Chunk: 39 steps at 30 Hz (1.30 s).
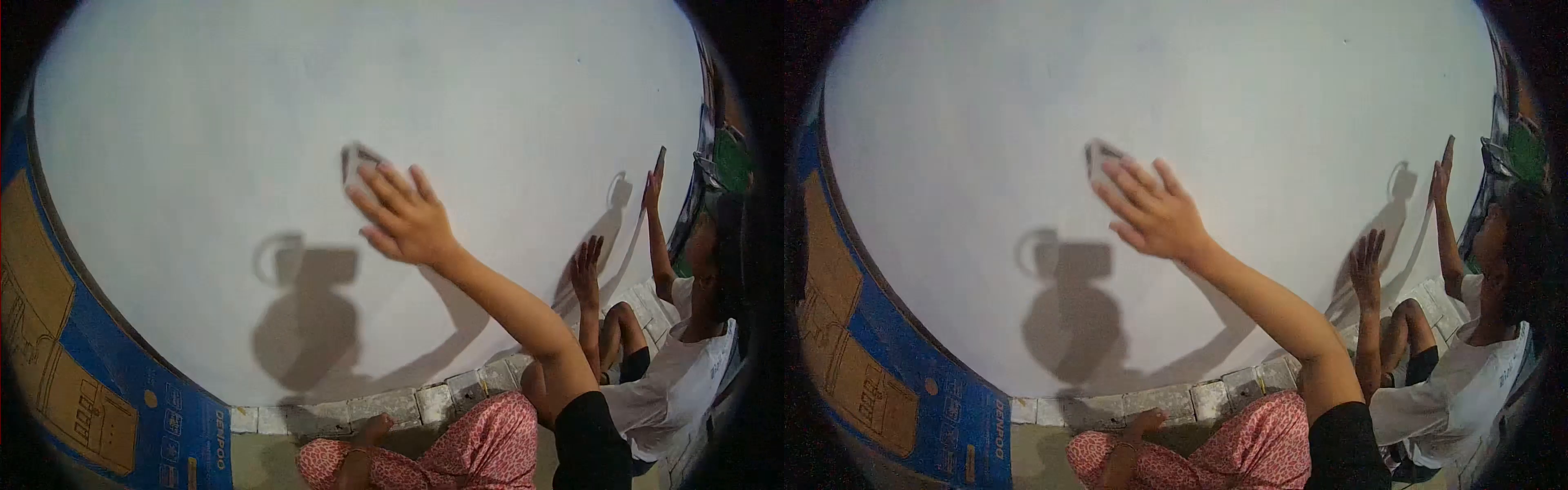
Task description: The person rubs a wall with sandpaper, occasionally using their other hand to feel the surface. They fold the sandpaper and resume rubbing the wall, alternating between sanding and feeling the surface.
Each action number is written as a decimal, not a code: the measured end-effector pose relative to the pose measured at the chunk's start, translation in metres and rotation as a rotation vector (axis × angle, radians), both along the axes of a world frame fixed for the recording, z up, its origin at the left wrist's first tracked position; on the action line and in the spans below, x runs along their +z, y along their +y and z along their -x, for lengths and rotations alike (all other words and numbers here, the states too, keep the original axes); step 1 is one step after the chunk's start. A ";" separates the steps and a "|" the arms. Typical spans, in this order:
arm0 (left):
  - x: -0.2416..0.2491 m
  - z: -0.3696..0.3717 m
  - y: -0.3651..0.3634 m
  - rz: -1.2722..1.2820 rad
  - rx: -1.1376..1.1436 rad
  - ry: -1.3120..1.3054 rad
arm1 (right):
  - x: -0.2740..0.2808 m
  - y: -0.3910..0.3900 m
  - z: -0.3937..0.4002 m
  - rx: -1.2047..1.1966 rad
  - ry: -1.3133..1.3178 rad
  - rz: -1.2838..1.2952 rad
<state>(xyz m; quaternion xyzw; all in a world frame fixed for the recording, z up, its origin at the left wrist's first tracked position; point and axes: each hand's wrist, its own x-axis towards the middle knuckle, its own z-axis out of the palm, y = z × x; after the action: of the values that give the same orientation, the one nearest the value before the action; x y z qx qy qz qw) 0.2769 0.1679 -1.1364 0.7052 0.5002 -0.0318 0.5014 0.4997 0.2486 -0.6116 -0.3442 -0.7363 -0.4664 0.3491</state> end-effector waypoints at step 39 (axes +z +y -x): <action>0.041 -0.007 -0.009 -0.385 0.210 -0.109 | 0.077 -0.002 -0.111 -0.066 0.468 -0.214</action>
<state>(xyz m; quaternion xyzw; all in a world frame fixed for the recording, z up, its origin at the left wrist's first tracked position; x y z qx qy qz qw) 0.2843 0.1589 -1.0950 0.7327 0.5399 0.1546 0.3844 0.6109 0.2467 -0.5341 -0.4277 -0.5702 -0.4608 0.5288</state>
